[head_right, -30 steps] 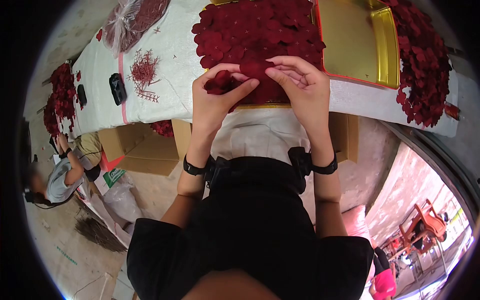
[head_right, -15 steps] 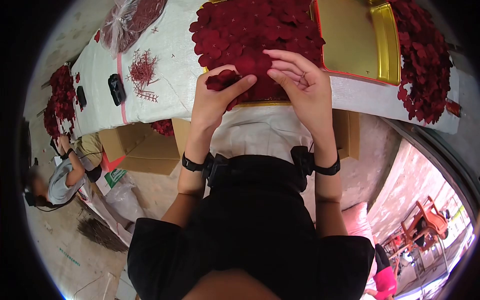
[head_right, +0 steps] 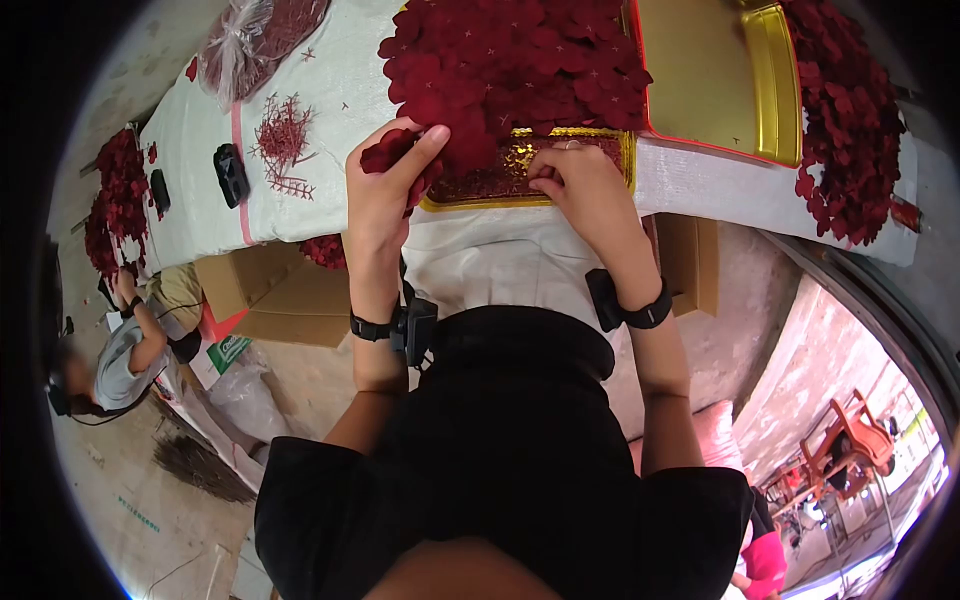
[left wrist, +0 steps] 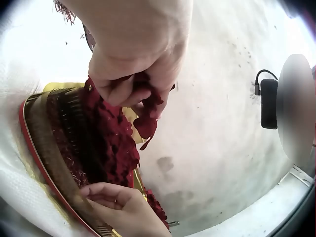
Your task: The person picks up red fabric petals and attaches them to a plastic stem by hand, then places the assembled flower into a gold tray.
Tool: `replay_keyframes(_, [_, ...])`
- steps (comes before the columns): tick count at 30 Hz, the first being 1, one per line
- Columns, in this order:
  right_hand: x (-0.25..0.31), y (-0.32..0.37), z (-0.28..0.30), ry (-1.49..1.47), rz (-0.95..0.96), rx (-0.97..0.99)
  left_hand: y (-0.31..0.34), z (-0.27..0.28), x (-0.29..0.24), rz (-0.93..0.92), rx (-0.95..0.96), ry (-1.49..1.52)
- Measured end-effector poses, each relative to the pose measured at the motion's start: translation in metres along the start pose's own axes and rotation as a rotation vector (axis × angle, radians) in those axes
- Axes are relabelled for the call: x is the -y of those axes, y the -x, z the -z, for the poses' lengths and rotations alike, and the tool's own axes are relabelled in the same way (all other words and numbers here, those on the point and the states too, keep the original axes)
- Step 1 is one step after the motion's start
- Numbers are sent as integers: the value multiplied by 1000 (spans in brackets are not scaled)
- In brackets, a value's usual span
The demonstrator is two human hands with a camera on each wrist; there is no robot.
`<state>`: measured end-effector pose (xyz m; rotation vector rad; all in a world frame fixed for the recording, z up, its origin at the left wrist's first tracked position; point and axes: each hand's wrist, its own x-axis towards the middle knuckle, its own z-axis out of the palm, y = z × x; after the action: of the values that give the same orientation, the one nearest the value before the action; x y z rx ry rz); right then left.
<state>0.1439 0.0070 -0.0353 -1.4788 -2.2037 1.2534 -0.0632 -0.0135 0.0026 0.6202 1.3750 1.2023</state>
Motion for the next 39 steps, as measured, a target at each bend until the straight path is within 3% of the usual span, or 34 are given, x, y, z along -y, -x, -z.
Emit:
replay_keyframes(6, [-7, 1, -8, 62, 127, -99, 3, -1, 1, 20, 3, 15])
replay_keyframes(9, [1, 1, 0, -147, 107, -79, 2, 2, 0, 45, 14, 9])
replay_keyframes(12, [8, 4, 6, -370, -49, -70, 1, 3, 0, 55, 15, 3])
replay_keyframes(21, [7, -4, -2, -40, 135, -19, 2, -1, -2, 42, -55, -43])
replay_keyframes(24, [13, -8, 2, 5, 112, 65, 0, 4, 0, 0, -87, -69])
replay_keyframes(27, [4, -10, -3, 14, 168, 35, -1, 7, -1, -4, -75, -63])
replay_keyframes(33, [15, -9, -1, -4, 88, 47, -1, 6, 3, 17, -96, 22])
replay_keyframes(39, [5, -14, -4, -4, 195, 89, 0, 6, 1, 23, -102, -20])
